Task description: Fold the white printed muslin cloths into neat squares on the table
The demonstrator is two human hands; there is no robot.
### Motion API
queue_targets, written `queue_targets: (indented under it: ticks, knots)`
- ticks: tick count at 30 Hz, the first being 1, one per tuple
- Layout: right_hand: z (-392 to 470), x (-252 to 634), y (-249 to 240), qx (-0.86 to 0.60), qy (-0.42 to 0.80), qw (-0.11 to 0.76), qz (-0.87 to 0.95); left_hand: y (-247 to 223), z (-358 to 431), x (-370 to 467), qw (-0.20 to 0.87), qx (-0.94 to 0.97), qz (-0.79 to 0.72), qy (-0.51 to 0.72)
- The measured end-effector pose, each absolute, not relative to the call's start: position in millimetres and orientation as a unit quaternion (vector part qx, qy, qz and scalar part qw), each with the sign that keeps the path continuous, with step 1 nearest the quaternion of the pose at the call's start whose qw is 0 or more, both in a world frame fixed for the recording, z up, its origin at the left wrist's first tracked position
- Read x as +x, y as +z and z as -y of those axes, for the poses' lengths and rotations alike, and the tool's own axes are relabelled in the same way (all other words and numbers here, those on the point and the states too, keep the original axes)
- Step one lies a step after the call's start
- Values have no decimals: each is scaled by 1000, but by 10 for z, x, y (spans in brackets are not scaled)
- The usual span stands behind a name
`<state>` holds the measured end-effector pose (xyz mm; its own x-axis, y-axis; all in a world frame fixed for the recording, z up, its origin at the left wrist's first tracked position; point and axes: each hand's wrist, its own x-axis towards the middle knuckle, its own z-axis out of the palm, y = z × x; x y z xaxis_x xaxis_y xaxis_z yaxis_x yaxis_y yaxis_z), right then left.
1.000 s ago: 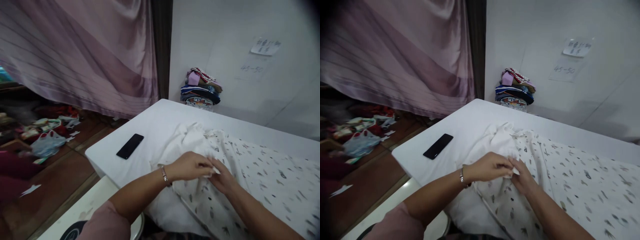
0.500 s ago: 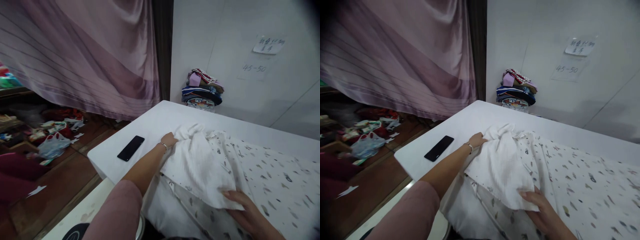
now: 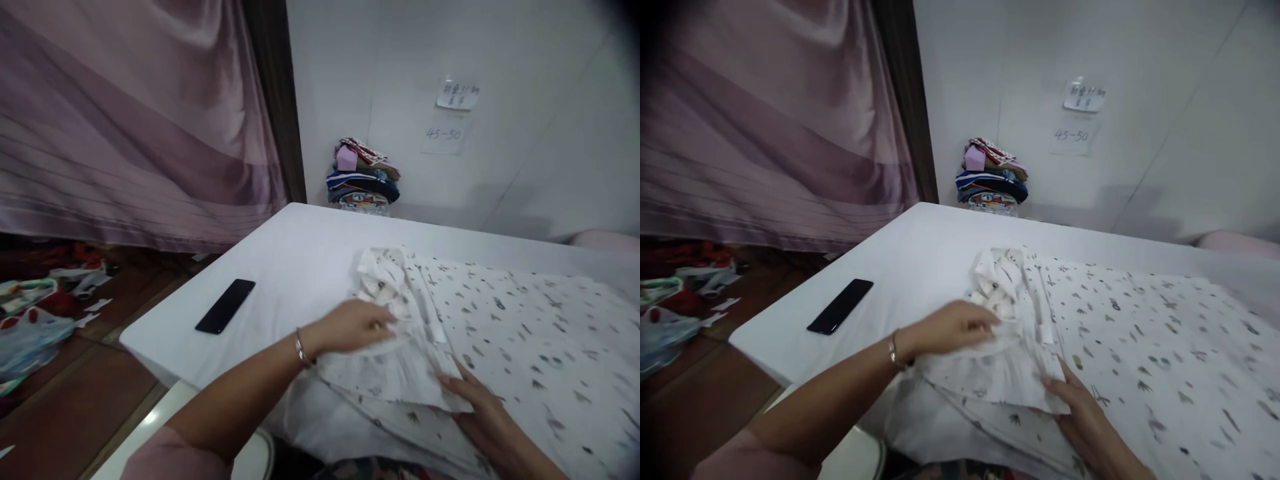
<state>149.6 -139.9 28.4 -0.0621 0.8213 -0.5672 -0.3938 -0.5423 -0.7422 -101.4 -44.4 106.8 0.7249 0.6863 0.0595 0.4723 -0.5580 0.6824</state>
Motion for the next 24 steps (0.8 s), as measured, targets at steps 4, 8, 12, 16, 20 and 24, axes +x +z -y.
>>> queue_targets:
  ticks: [4,8,12,16,20,24]
  knots:
    - [1386,1548,166,-473,722,452,224,1027,-10,-1353,244,736,-598,204]
    - [1352,1605,81,-449,728,461,238,831,-11,-1394,313,763,-542,161]
    - [1358,1638,35,-436,729,474,230,739,263,-1266,302,818,-470,139]
    - [1378,1646,25,-410,740,478,234,674,430,-1127,252,822,-490,143]
    - [1401,1629,59,-389,744,486,243,592,468,-943,178,821,-502,208]
    - [1439,1634,81,-367,738,497,271,738,398,-921,247,777,-491,306]
